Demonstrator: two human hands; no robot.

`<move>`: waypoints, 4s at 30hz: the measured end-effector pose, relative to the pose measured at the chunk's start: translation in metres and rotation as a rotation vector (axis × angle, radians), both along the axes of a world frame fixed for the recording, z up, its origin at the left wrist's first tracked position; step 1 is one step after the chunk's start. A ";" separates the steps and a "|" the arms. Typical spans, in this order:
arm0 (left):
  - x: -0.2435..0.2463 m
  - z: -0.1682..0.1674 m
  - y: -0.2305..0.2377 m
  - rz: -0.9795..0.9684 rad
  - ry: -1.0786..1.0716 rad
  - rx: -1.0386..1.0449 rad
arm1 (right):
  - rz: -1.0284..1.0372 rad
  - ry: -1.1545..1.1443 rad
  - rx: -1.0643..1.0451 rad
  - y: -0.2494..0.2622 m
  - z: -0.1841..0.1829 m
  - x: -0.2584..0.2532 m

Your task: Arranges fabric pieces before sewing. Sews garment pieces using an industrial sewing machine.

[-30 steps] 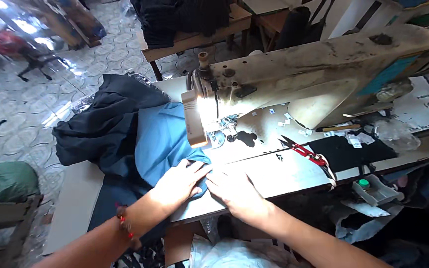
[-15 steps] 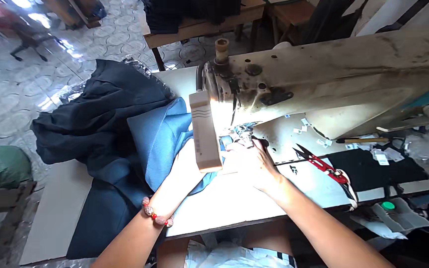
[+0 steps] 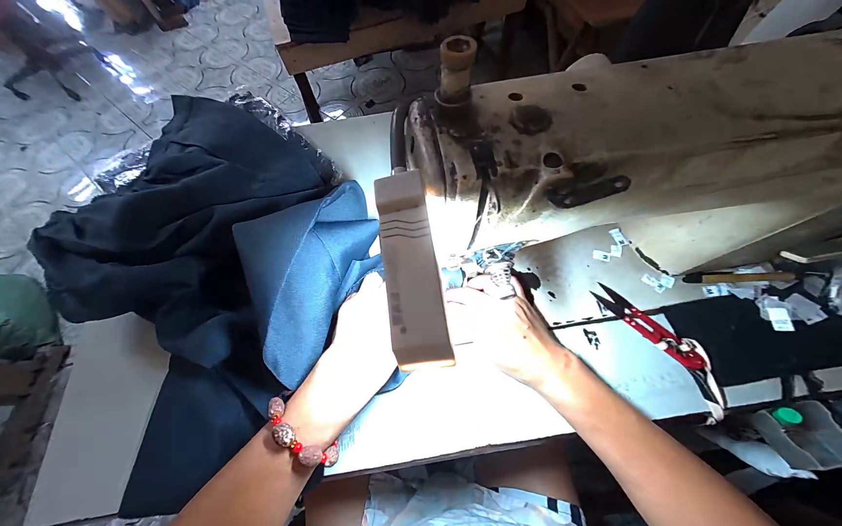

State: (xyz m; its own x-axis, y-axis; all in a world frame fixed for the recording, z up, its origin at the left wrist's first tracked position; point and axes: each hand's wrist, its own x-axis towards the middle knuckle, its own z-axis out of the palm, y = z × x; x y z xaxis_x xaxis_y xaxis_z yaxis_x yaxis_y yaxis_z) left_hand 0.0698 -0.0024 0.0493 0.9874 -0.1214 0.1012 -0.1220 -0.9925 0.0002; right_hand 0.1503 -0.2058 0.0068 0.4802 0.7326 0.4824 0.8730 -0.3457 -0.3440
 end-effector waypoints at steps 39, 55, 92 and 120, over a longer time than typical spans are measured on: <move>0.039 -0.009 0.010 0.123 0.184 -0.261 | -0.291 0.101 0.075 0.005 0.002 0.004; -0.004 -0.038 0.010 -0.141 -0.146 -0.274 | -0.256 0.073 0.013 0.006 0.000 0.006; -0.005 -0.012 -0.001 -0.164 0.049 -0.171 | -0.283 0.071 -0.005 0.008 0.003 0.006; 0.031 0.048 -0.021 0.257 0.295 -0.402 | -0.021 0.135 0.018 -0.001 -0.008 0.012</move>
State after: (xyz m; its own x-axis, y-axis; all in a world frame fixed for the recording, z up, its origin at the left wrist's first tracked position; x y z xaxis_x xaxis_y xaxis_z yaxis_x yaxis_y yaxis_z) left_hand 0.1006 -0.0235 0.0969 0.9736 0.1181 -0.1951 0.1864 -0.9051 0.3822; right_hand 0.1620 -0.2065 -0.0013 0.5566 0.7134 0.4257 0.8111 -0.3559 -0.4642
